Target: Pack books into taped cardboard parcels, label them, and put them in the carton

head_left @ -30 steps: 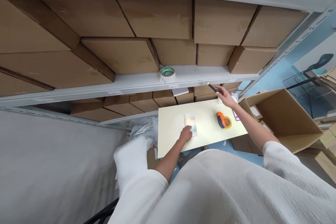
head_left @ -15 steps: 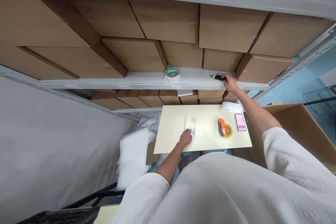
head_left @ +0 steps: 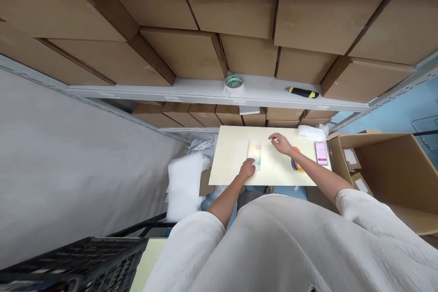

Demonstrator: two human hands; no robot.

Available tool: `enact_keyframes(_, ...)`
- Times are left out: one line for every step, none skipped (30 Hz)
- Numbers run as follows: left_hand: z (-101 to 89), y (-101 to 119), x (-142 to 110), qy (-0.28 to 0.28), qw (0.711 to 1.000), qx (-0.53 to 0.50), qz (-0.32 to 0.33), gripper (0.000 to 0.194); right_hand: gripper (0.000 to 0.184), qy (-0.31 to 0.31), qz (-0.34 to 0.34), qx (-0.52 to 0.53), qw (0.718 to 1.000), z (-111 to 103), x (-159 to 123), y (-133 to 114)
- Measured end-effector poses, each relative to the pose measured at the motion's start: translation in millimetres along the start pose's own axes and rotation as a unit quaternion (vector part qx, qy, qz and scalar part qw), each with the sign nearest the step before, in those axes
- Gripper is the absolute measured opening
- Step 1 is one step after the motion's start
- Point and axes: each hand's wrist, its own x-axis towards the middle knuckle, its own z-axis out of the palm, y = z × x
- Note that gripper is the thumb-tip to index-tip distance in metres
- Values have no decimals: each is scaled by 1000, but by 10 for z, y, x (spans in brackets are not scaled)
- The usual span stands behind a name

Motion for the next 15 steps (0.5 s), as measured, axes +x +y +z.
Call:
enact_keyframes(-9,-15,1,1,1000,-1,4,56,18,-6,80,33,996,199,-75,84)
enact_keyframes(-19,-32,2,3,1000,-3,11,57,19,-10,116,41,992,379,-142,158)
enact_keyframes(-31,-50,5,6,1000,-4,19,58,21,-14,141,46,989,538,-202,221)
enact_keyframes(-43,-70,9,8,1000,-7,28,59,22,-13,168,53,984,676,-252,273)
enact_keyframes(-55,-89,16,9,999,-10,35,60,22,-12,190,58,980,793,-293,313)
enact_keyframes(-66,-108,24,8,999,-14,40,62,22,-9,212,63,975,891,-324,344)
enact_keyframes(-76,-125,34,5,999,-19,41,63,22,-3,234,68,970,971,-343,368)
enact_keyframes(-83,-139,45,1,999,-25,43,63,21,3,253,72,965,1037,-351,386)
enact_keyframes(-88,-151,57,-5,999,-30,43,62,21,10,269,74,960,1091,-349,401)
enact_keyframes(-90,-161,69,-11,998,-33,44,62,22,17,283,74,956,1137,-340,415)
enact_keyframes(-91,-170,79,-17,998,-36,45,61,24,24,295,74,952,1177,-324,429)
enact_keyframes(-90,-178,86,-22,998,-37,46,61,26,31,306,76,948,1215,-306,443)
enact_keyframes(-88,-186,91,-26,998,-37,48,61,29,41,317,80,944,1251,-288,458)
enact_keyframes(-87,-195,93,-30,997,-39,52,62,32,52,327,86,940,1286,-272,474)
enact_keyframes(-87,-204,91,-34,997,-42,56,63,35,65,337,93,935,1322,-258,488)
